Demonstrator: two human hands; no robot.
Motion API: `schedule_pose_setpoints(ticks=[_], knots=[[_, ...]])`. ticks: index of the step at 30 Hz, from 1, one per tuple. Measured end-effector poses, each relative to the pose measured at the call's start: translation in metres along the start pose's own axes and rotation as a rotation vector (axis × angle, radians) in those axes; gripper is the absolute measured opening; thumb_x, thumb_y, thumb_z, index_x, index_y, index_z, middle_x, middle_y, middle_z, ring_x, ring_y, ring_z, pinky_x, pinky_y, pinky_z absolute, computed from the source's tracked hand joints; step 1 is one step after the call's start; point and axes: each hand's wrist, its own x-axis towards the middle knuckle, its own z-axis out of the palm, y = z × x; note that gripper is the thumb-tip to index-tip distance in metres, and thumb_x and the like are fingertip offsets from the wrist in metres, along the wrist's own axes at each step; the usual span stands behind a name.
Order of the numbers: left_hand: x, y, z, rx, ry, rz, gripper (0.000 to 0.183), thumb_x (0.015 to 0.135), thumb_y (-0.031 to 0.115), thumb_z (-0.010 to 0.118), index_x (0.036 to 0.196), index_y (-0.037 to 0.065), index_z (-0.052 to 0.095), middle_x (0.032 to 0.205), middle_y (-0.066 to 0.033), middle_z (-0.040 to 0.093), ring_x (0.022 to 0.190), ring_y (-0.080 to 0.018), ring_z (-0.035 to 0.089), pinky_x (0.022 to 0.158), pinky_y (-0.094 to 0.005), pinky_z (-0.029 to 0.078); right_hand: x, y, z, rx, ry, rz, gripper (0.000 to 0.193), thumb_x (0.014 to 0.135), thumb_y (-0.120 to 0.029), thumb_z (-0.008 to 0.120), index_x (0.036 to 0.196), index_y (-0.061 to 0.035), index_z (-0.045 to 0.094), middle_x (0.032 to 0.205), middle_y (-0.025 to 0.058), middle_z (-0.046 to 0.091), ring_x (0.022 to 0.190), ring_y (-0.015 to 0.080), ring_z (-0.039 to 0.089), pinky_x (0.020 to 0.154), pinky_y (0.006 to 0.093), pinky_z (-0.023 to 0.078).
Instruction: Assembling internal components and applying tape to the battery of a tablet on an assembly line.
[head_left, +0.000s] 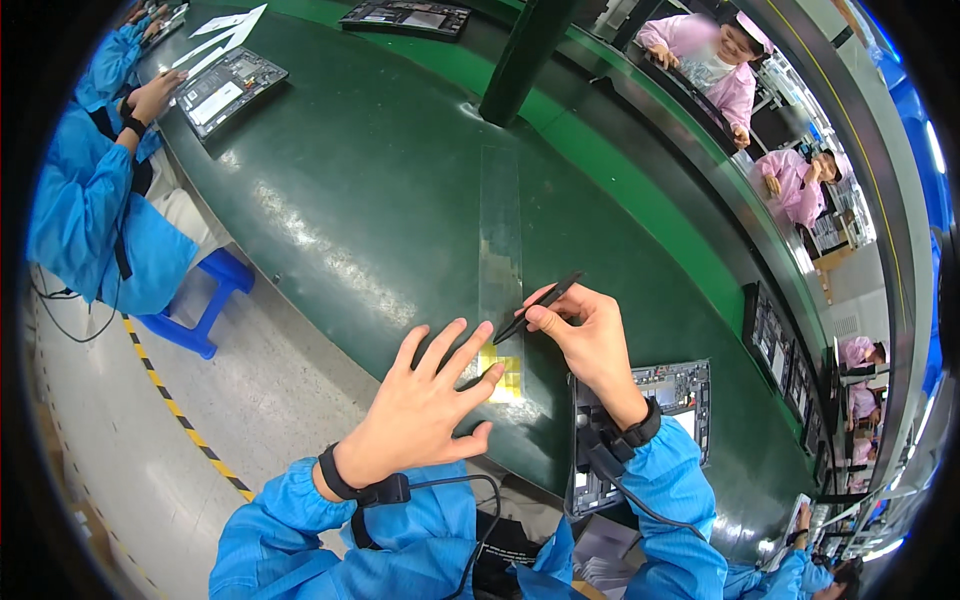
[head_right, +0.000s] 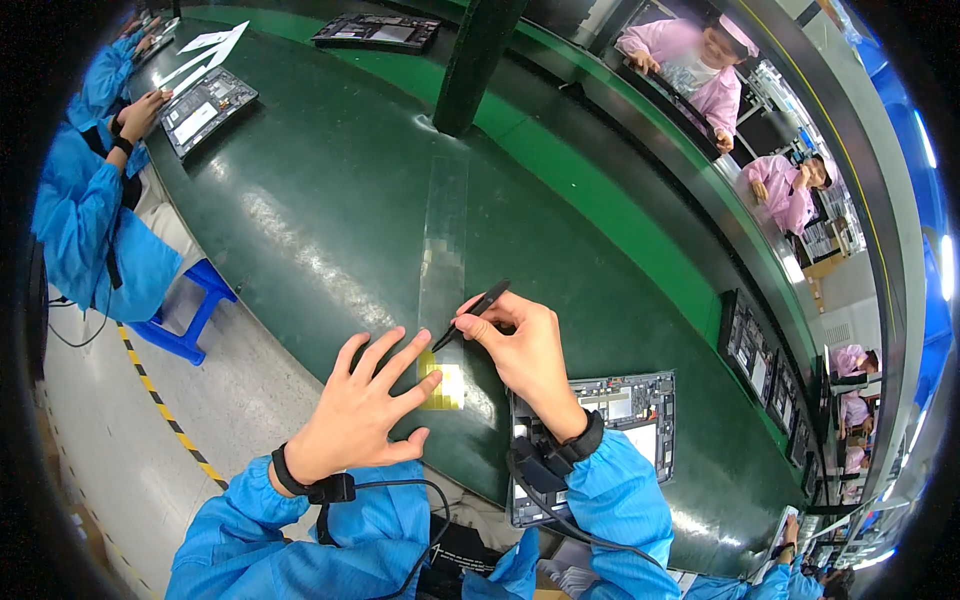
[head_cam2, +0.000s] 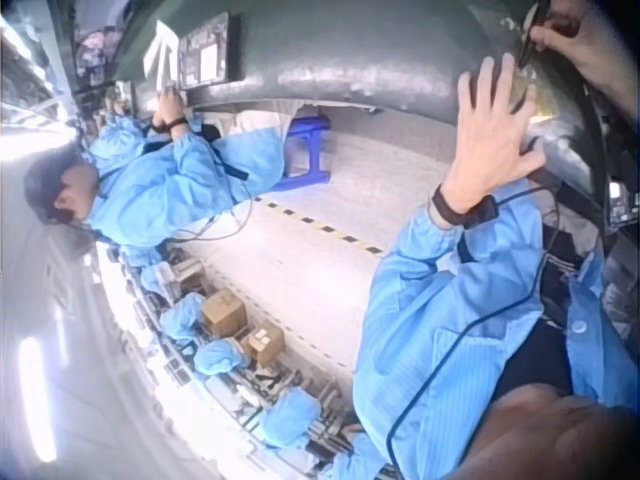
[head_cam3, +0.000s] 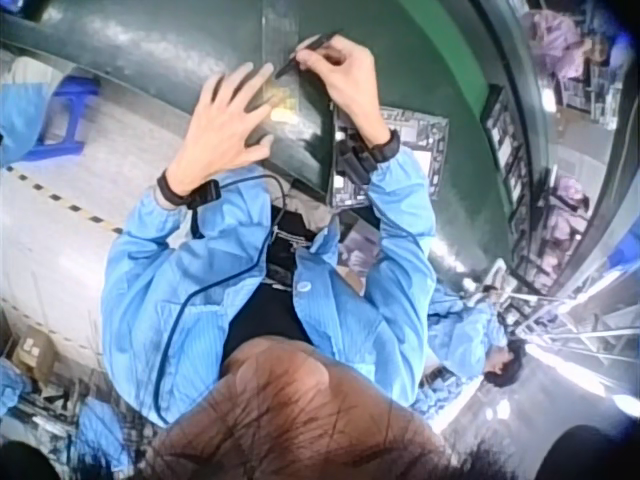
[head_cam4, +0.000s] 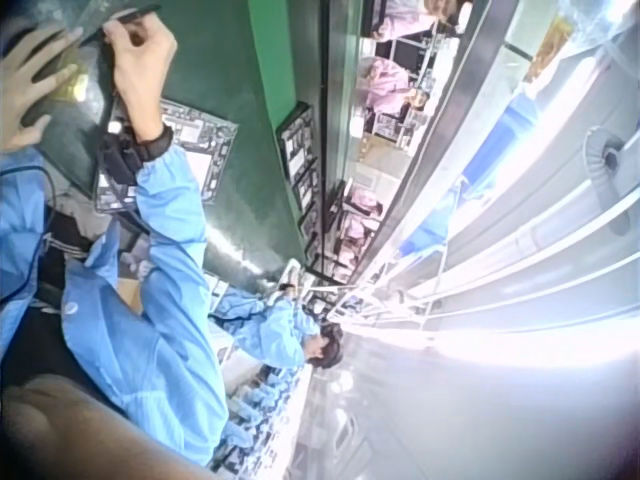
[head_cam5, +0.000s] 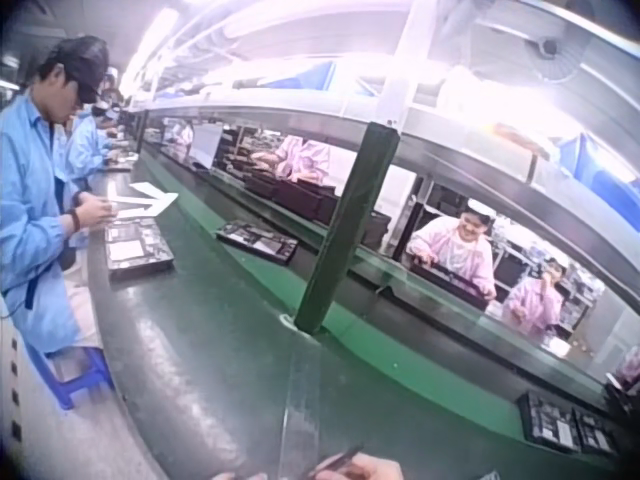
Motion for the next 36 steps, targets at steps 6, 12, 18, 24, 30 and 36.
schedule_pose_setpoints(ticks=[6,12,18,24,30,36], knots=[[0.001,0.001,-0.002,0.001,-0.005,-0.004,0.054,0.075,0.04,0.073,0.122,0.013,0.068,0.156,-0.0179,0.043,0.137,-0.0398,0.042,0.11,-0.0585,0.034,-0.003,-0.007,0.0,-0.095,0.01,-0.019,0.017,0.088,-0.016,0.08,0.097,-0.001,0.076,0.077,0.0075,0.076,0.074,0.0086,0.07,0.069,0.0262,0.052],[0.001,0.002,-0.004,-0.002,-0.01,-0.002,0.053,0.078,0.04,0.071,0.123,0.011,0.068,0.154,-0.0207,0.044,0.138,-0.0407,0.043,0.11,-0.0601,0.034,-0.005,-0.007,0.004,-0.105,0.047,-0.083,0.019,0.088,-0.016,0.081,0.095,0.0005,0.076,0.075,0.0086,0.076,0.069,0.0083,0.07,0.07,0.0252,0.052],[-0.001,0.004,-0.005,0.02,-0.021,-0.012,0.056,0.077,0.041,0.072,0.126,0.013,0.067,0.156,-0.018,0.043,0.138,-0.0403,0.042,0.111,-0.0586,0.034,-0.009,-0.012,0.003,0.053,0.062,-0.012,0.02,0.09,-0.015,0.08,0.095,0.0032,0.075,0.074,0.0075,0.075,0.068,0.0085,0.069,0.069,0.0237,0.052],[0.005,0.002,-0.013,0.01,-0.046,0.028,0.058,0.077,0.04,0.073,0.128,0.012,0.066,0.156,-0.0181,0.043,0.139,-0.0393,0.042,0.113,-0.0562,0.034,-0.015,-0.026,-0.015,0.227,0.127,-0.043,0.018,0.093,-0.011,0.077,0.099,0.0051,0.073,0.085,0.0094,0.076,0.072,0.0111,0.07,0.068,0.0249,0.054],[0.034,-0.01,-0.046,0.009,0.011,0.041,0.044,0.082,0.022,0.071,0.12,0.003,0.061,0.147,-0.0192,0.05,0.126,-0.0389,0.052,0.104,-0.0486,0.043,-0.075,-0.066,-0.112,0.331,0.372,-0.183,0.016,0.094,-0.009,0.074,0.099,0.0052,0.07,0.091,0.0115,0.074,0.077,0.0177,0.071,0.072,0.0281,0.055],[-0.026,0.097,-0.009,-1.678,-0.309,-0.553,0.07,0.096,0.014,0.05,0.159,0.0,0.023,0.162,-0.0192,0.032,0.148,-0.0328,0.035,0.122,-0.0447,0.028,-0.2,0.028,-0.23,0.629,0.685,-0.164,0.016,0.1,-0.015,0.067,0.098,0.0005,0.067,0.082,0.004,0.066,0.077,0.0161,0.067,0.095,0.0354,0.054]])
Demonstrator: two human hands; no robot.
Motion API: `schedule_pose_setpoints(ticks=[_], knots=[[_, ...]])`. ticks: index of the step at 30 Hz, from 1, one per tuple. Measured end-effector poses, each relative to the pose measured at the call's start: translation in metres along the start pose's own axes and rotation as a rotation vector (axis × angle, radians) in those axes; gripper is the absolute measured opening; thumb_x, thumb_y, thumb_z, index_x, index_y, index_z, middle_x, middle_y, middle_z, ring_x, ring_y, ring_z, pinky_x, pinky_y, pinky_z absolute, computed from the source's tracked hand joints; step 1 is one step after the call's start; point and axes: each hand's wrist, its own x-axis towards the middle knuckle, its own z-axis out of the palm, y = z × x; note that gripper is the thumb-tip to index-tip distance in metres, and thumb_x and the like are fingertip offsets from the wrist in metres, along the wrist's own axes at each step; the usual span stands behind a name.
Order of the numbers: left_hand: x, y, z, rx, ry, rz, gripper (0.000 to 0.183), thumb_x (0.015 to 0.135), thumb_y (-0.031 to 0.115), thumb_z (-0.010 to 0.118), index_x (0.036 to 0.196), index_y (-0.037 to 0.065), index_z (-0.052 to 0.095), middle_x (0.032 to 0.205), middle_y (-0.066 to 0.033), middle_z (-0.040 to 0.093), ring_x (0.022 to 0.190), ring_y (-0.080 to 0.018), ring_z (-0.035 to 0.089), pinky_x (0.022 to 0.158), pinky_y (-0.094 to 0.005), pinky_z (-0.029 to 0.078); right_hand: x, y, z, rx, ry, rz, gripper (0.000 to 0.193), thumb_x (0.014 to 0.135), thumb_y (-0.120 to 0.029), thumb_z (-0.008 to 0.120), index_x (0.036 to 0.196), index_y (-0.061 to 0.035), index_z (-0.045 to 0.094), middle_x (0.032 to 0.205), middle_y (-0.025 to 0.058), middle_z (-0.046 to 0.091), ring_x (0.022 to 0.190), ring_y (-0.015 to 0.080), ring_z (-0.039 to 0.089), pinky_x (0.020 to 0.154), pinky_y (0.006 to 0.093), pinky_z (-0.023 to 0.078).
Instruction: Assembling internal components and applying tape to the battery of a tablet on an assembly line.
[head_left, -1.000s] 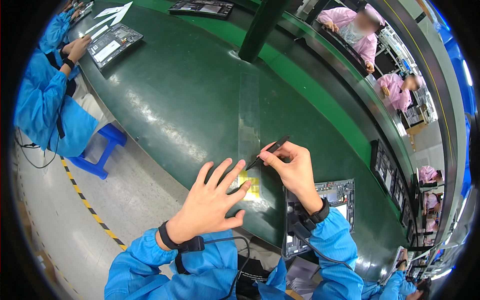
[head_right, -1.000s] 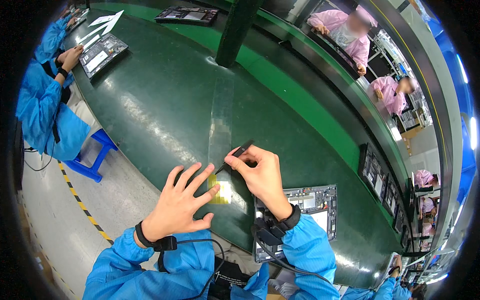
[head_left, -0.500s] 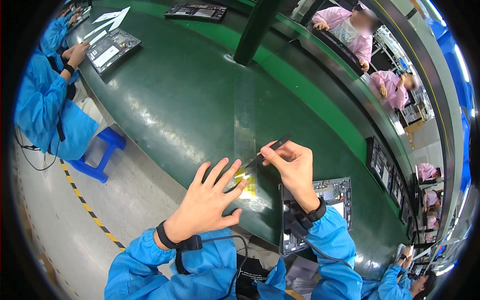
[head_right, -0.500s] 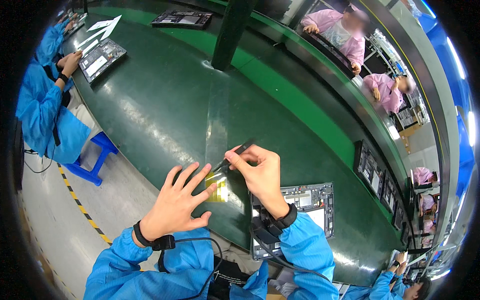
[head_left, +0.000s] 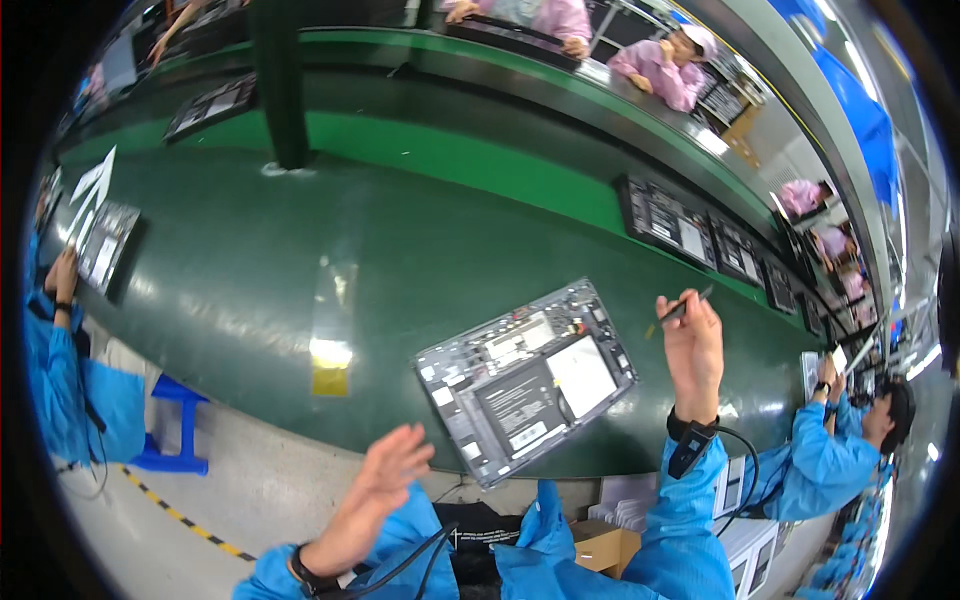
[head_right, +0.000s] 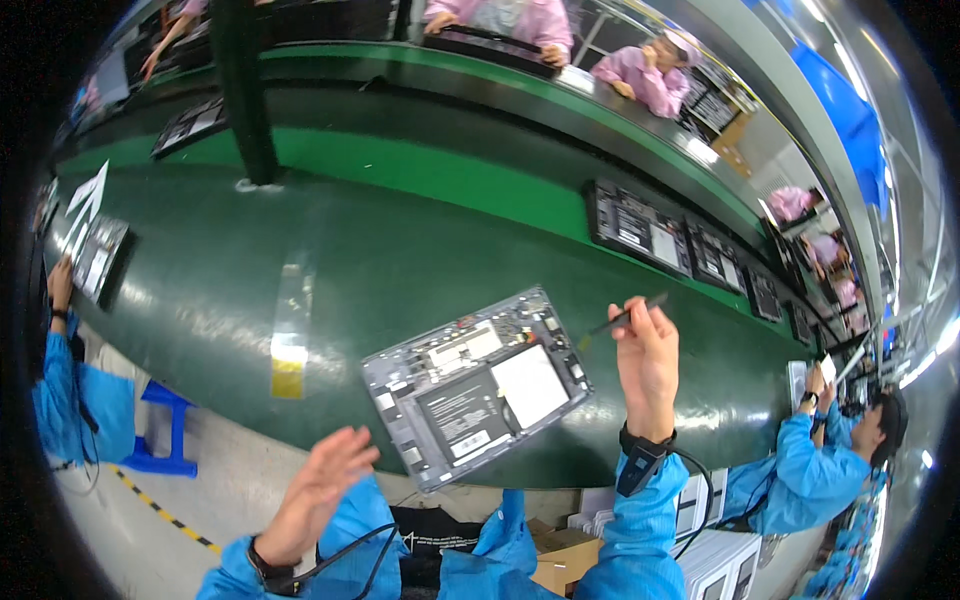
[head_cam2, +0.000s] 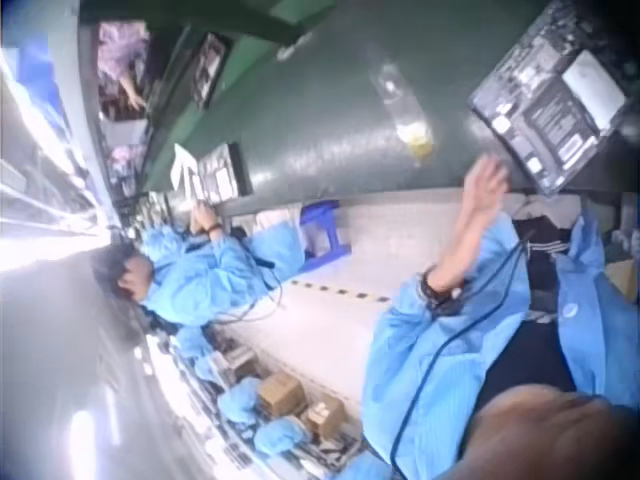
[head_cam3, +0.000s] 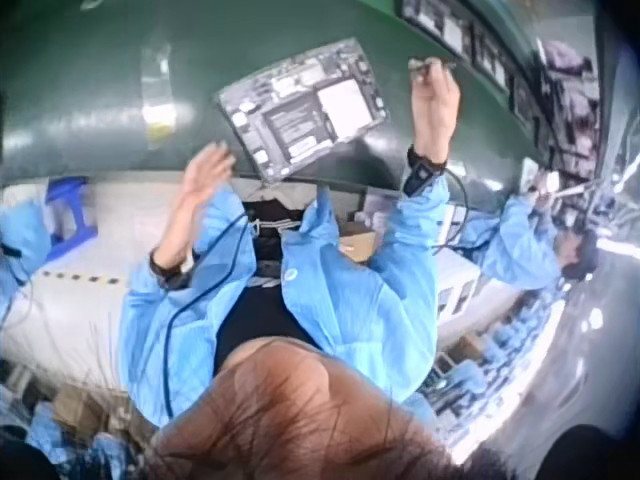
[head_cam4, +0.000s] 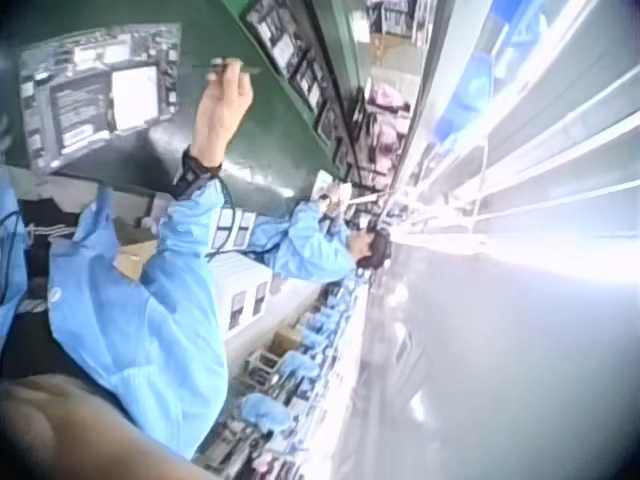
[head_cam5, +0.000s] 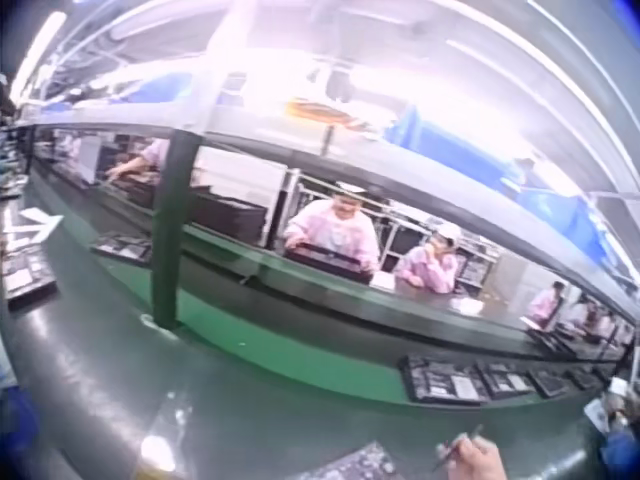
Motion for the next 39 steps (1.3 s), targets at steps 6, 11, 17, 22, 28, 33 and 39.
schedule_pose_setpoints(ticks=[6,11,17,22,28,33,39], knots=[[0.038,-0.005,0.032,-0.21,0.085,-0.089,0.074,0.096,0.028,0.043,0.156,-0.009,0.019,0.162,-0.0275,0.027,0.15,-0.0362,0.03,0.126,-0.0466,0.021,-0.042,0.045,-0.066,0.247,0.193,0.174,0.017,0.101,-0.018,0.065,0.094,-0.0026,0.069,0.079,0.0046,0.067,0.071,0.0129,0.063,0.115,0.0439,0.044],[0.065,0.006,0.0,-0.178,0.088,-0.078,0.072,0.095,0.031,0.043,0.152,-0.01,0.031,0.154,-0.0269,0.04,0.143,-0.0347,0.042,0.12,-0.0446,0.031,-0.064,0.059,-0.043,0.455,0.155,0.355,0.018,0.102,-0.019,0.065,0.1,-0.0017,0.07,0.095,0.0102,0.073,0.075,0.0117,0.066,0.074,0.0231,0.055],[0.106,0.059,-0.048,0.273,0.063,-0.05,0.066,0.097,0.031,0.042,0.15,-0.008,0.039,0.153,-0.022,0.046,0.139,-0.0295,0.044,0.116,-0.0421,0.033,-0.109,0.07,-0.009,0.561,0.031,0.458,0.017,0.102,-0.014,0.064,0.1,0.0016,0.071,0.099,0.0117,0.073,0.085,0.0154,0.068,0.08,0.0275,0.055],[0.128,0.096,0.02,1.039,0.012,0.238,0.056,0.091,0.011,0.051,0.146,0.003,0.047,0.145,-0.0135,0.051,0.133,-0.0277,0.047,0.114,-0.0388,0.033,-0.093,0.05,-0.029,0.242,0.12,0.256,0.023,0.1,-0.019,0.069,0.094,0.003,0.069,0.096,0.0144,0.073,0.083,0.0157,0.068,0.081,0.0296,0.053],[0.196,0.044,0.086,1.591,-0.523,0.496,0.057,0.093,0.028,0.066,0.137,-0.005,0.054,0.149,-0.027,0.043,0.14,-0.0441,0.038,0.116,-0.0494,0.034,-0.016,0.03,-0.013,-0.116,0.112,0.204,0.023,0.096,-0.02,0.074,0.098,0.0032,0.071,0.091,0.011,0.074,0.077,0.0121,0.068,0.077,0.0245,0.051],[0.207,0.032,0.082,1.614,-0.646,0.544,0.065,0.087,0.035,0.073,0.14,0.003,0.057,0.156,-0.0275,0.034,0.144,-0.0472,0.032,0.117,-0.0558,0.031,0.01,0.049,-0.007,-0.211,0.022,0.242,0.023,0.094,-0.019,0.076,0.095,0.0026,0.073,0.084,0.0087,0.074,0.072,0.0116,0.068,0.071,0.0238,0.051],[0.206,0.027,0.076,1.57,-0.724,0.591,0.062,0.08,0.028,0.075,0.135,0.003,0.061,0.141,-0.0191,0.051,0.127,-0.0374,0.048,0.107,-0.0492,0.043,0.012,0.047,0.003,-0.23,0.016,0.371,0.024,0.093,-0.019,0.077,0.093,0.0037,0.072,0.08,0.0082,0.074,0.07,0.0106,0.068,0.072,0.0235,0.051]])
